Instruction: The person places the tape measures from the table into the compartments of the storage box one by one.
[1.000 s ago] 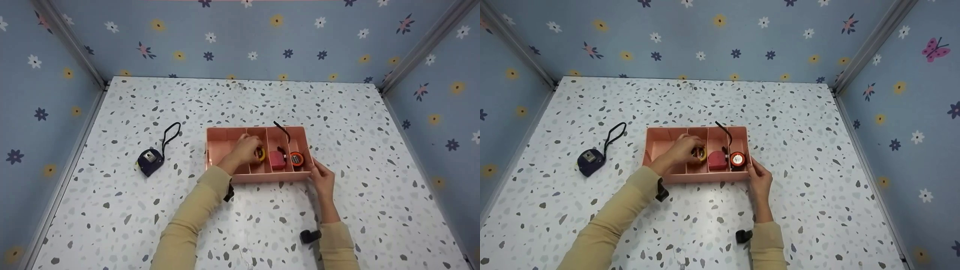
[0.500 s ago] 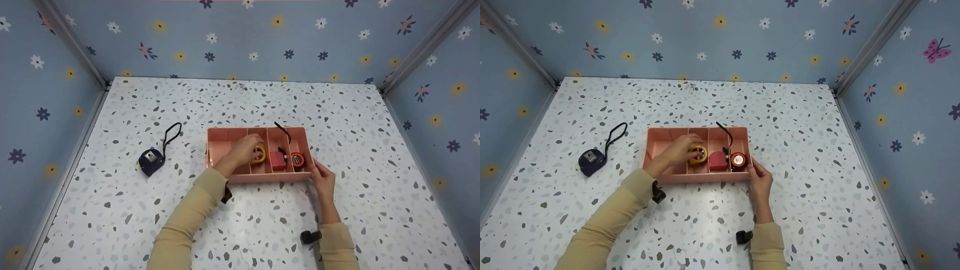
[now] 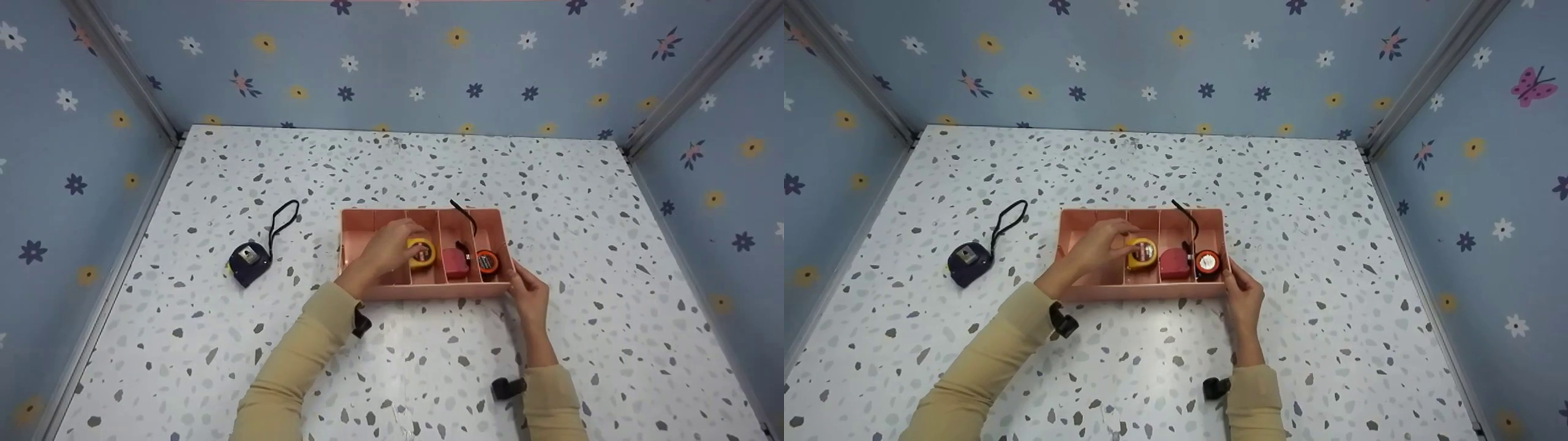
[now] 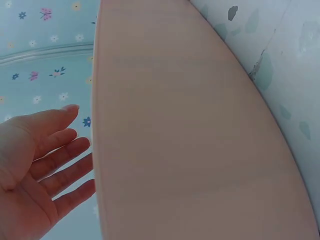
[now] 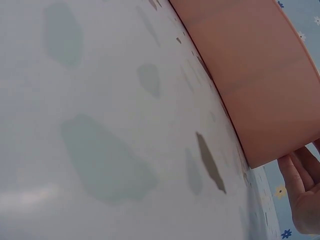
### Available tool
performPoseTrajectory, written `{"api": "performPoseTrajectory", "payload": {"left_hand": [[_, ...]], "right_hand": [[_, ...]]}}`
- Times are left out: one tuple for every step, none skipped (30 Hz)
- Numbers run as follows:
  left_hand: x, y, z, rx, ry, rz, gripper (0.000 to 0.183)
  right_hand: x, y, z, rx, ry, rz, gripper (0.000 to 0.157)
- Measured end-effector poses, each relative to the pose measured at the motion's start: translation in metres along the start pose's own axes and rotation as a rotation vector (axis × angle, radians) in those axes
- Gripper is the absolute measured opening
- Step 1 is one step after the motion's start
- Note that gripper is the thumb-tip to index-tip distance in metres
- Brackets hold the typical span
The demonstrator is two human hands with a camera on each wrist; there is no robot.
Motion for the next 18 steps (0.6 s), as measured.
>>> {"api": "performPoseTrajectory", "payload": {"left_hand": [[0.000,0.001,0.001,-0.005,0.003,0.006,0.034],[0.001,0.002,0.002,-0.009,0.006,0.011,0.035],[0.002,0.003,0.003,-0.015,0.007,0.011,0.035],[0.002,0.004,0.004,-0.020,0.006,0.011,0.036],[0.003,0.005,0.005,-0.026,-0.001,0.007,0.036],[0.004,0.006,0.006,-0.031,-0.006,0.005,0.036],[0.005,0.007,0.007,-0.035,-0.008,0.003,0.037],[0.006,0.009,0.009,-0.040,-0.009,0.000,0.036],[0.006,0.010,0.010,-0.044,-0.008,0.004,0.036],[0.007,0.012,0.012,-0.048,-0.007,0.005,0.036],[0.008,0.014,0.014,-0.053,-0.005,0.006,0.036],[0.008,0.015,0.016,-0.058,-0.002,0.009,0.036],[0.009,0.017,0.017,-0.064,-0.001,0.012,0.036],[0.010,0.019,0.019,-0.069,-0.007,0.013,0.036],[0.010,0.020,0.021,-0.075,-0.007,0.016,0.036],[0.011,0.022,0.022,-0.082,-0.007,0.014,0.036],[0.012,0.023,0.024,-0.087,-0.007,0.016,0.037],[0.013,0.024,0.025,-0.091,-0.007,0.020,0.037]], "right_hand": [[0.000,0.000,0.000,0.002,0.001,-0.002,0.030],[0.000,0.000,0.000,0.004,-0.005,0.000,0.030],[0.000,0.000,0.001,0.005,-0.008,0.004,0.031],[-0.001,0.000,0.001,0.003,-0.012,0.008,0.031],[-0.001,0.000,0.000,0.003,-0.020,0.014,0.031],[-0.002,-0.001,0.001,0.004,-0.027,0.014,0.031],[-0.003,-0.001,0.001,0.004,-0.033,0.020,0.031],[-0.003,-0.001,0.001,0.001,-0.045,0.026,0.031],[-0.004,-0.001,0.001,-0.001,-0.046,0.024,0.031],[-0.004,-0.001,0.001,-0.003,-0.050,0.029,0.031],[-0.005,-0.001,0.001,-0.003,-0.052,0.034,0.031],[-0.005,-0.001,0.001,-0.002,-0.049,0.038,0.031],[-0.004,-0.001,0.001,-0.001,-0.046,0.045,0.031],[-0.004,-0.001,0.001,0.002,-0.041,0.045,0.031],[-0.003,-0.001,0.001,0.007,-0.028,0.046,0.032],[-0.003,0.000,0.001,0.011,-0.025,0.053,0.033],[-0.002,0.000,0.001,0.014,-0.023,0.052,0.034],[-0.002,0.000,0.001,0.016,-0.020,0.050,0.035]]}}
Point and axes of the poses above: each hand's wrist, its own y-axis away from the middle knuckle, its own z-axis out of the back of the hand, x = y × z, the point moved 1 cm from there along -y, towards the middle knuckle, and after that the axes turned 3 degrees about -x, right-handed, at the moved point
